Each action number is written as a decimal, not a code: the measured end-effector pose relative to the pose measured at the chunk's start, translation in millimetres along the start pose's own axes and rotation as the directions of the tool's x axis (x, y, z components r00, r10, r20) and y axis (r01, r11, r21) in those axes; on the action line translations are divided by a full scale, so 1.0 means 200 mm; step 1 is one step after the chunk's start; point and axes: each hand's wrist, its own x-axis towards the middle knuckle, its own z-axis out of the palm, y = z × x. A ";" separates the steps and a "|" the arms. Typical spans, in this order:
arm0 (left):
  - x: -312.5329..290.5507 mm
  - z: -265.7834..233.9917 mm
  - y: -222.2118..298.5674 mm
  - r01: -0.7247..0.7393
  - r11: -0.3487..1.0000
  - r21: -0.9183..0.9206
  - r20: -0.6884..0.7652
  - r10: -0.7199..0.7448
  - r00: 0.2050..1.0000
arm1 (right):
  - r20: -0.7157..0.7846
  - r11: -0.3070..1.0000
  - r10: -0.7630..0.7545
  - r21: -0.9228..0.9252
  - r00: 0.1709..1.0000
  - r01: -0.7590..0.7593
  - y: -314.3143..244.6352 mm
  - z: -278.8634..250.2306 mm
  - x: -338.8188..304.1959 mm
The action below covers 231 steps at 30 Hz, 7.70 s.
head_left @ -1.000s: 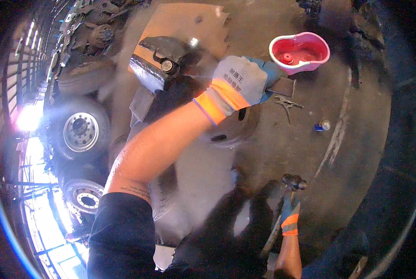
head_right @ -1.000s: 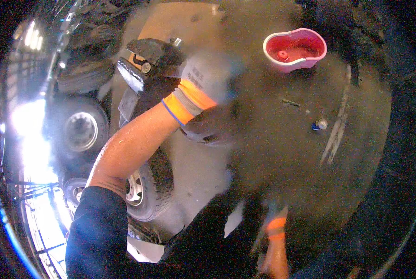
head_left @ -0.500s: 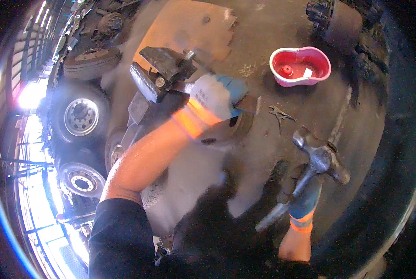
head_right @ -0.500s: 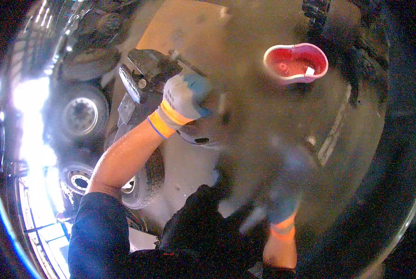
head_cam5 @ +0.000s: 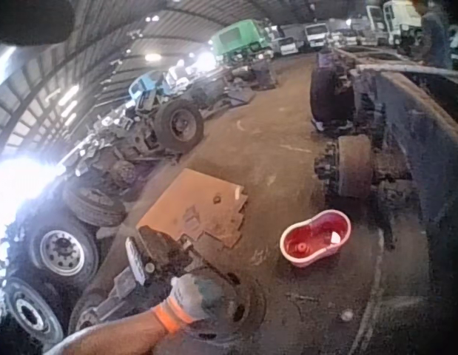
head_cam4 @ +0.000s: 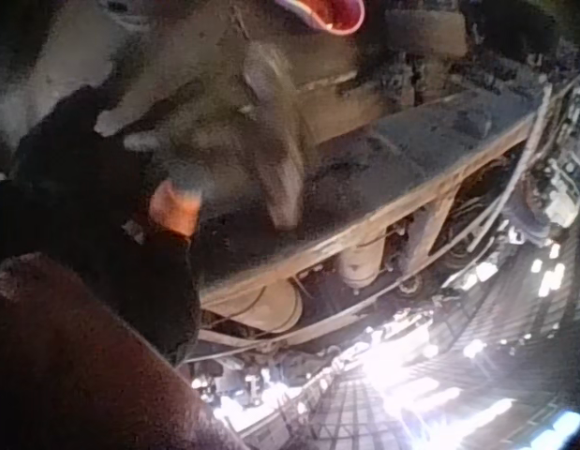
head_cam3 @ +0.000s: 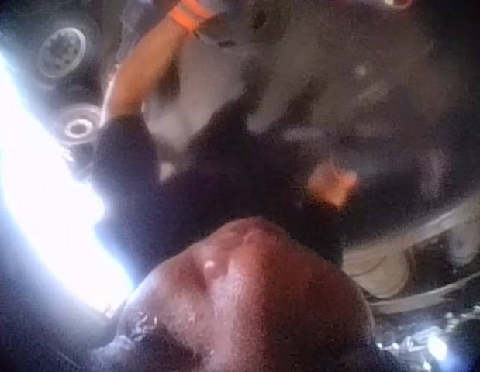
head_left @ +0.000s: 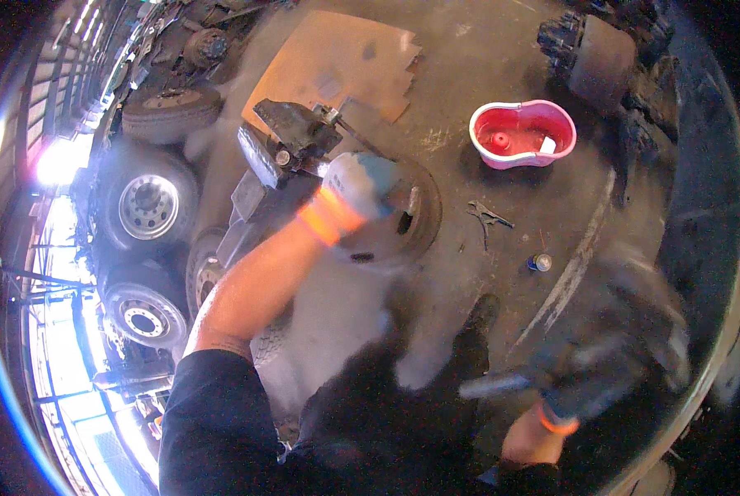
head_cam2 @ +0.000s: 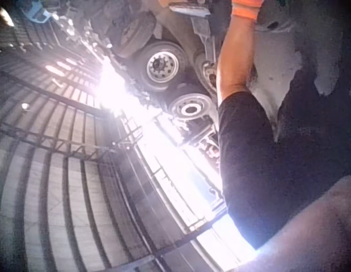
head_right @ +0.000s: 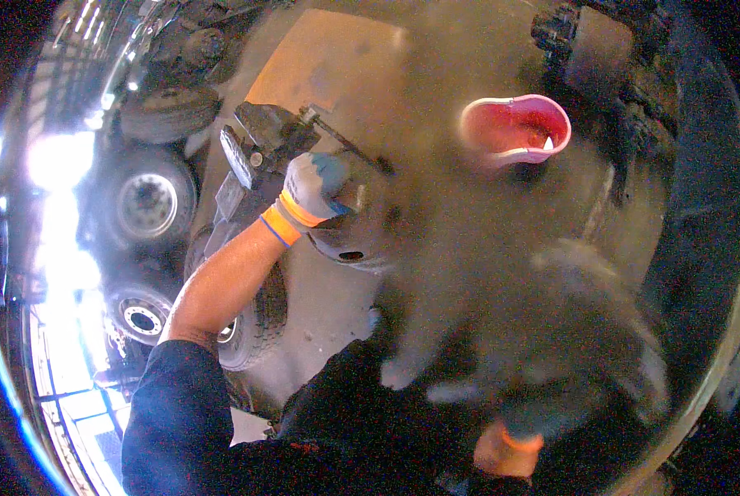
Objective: The person uses a hammer and pliers to work on a large metal vehicle part, repeatedly striking and adjusting components. They also wipe the part with a cloth and handle a small metal piece.
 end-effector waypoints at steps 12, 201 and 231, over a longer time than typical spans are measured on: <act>-0.07 0.10 -0.08 -0.250 0.961 0.114 -0.079 0.260 0.962 | -0.095 -0.124 -0.775 -0.947 0.625 -0.297 0.22 -0.36 0.52; -0.44 0.64 -0.19 0.169 0.855 0.490 -0.614 0.201 0.763 | -0.202 0.841 -0.492 0.140 0.847 0.523 -0.53 -1.35 -0.41; -0.33 0.62 -0.19 0.068 0.860 0.506 -0.700 0.363 0.615 | 0.448 -0.402 -0.479 -0.876 0.755 0.266 -0.21 -1.02 0.10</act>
